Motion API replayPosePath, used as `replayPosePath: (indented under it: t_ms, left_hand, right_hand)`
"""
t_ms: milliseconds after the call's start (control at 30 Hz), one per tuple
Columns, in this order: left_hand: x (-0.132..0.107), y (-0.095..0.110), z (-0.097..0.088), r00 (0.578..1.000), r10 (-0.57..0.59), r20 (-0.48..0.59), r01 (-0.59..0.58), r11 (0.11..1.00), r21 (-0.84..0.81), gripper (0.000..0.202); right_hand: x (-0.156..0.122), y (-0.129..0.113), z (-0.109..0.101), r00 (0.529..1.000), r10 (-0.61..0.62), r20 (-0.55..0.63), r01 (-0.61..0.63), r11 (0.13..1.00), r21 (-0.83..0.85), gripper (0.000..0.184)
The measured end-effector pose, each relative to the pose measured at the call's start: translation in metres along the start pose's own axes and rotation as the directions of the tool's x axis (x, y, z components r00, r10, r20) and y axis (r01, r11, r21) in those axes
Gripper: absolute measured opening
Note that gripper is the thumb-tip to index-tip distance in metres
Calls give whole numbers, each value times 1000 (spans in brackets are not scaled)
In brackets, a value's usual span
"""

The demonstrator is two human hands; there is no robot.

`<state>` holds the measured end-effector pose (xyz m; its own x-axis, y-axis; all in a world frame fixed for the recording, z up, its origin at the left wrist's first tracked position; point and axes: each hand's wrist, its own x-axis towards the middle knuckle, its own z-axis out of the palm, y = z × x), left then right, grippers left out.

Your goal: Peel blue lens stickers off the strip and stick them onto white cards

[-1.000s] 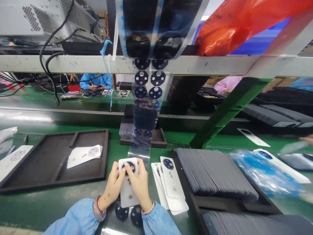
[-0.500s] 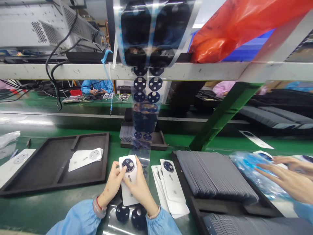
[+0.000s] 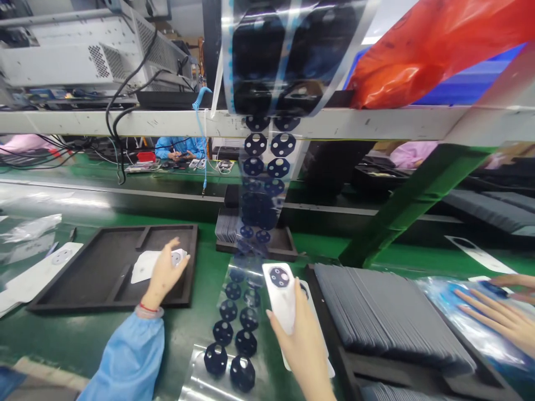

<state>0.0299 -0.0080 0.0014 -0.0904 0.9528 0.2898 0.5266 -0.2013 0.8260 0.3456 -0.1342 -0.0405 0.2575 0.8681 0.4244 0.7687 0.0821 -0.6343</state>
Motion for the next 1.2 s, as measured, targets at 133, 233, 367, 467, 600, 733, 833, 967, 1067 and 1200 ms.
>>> replayPosePath:
  t_ms: [133, 233, 367, 467, 600, 733, 833, 967, 1067, 1200]
  left_hand:
    - [16, -48, -38, 995, -56, 82, -1, 825, 565, 96]
    - [14, -62, -43, 979, -143, 147, 3, 728, 686, 86]
    - [13, -56, -39, 975, -108, 192, -49, 744, 667, 66]
    - [16, -47, -38, 983, -70, 171, -55, 772, 633, 65]
    - [18, -30, -34, 993, 13, 114, -79, 800, 594, 70]
    - [8, -1, -19, 994, 106, 16, -104, 919, 380, 67]
    - [-10, 21, 0, 994, 102, 42, -105, 992, 75, 64]
    - [-30, 40, 21, 975, 64, 214, 11, 943, -331, 62]
    - [-37, 48, 27, 936, 45, 349, 157, 833, -530, 60]
    - [-42, 50, 31, 892, -22, 452, 336, 700, -630, 59]
  right_hand:
    - [-15, 16, -4, 1000, -17, -24, 15, 997, -74, 78]
    - [-31, -9, 2, 970, -132, 205, 121, 990, 67, 61]
    - [-50, -48, 13, 850, -297, 435, 230, 952, 200, 63]
    - [-61, -59, 25, 809, -374, 454, 324, 927, 186, 74]
    - [-70, -56, 40, 821, -451, 350, 453, 888, 84, 60]
    - [-71, -57, 47, 835, -502, 225, 524, 851, -44, 36]
    - [-71, -61, 45, 836, -535, 122, 548, 827, -129, 27]
    - [-68, -66, 39, 799, -585, 141, 600, 793, -108, 30]
    - [-67, -67, 35, 761, -628, 163, 646, 757, -102, 28]
    - [-68, -68, 34, 717, -684, 135, 697, 702, -146, 28]
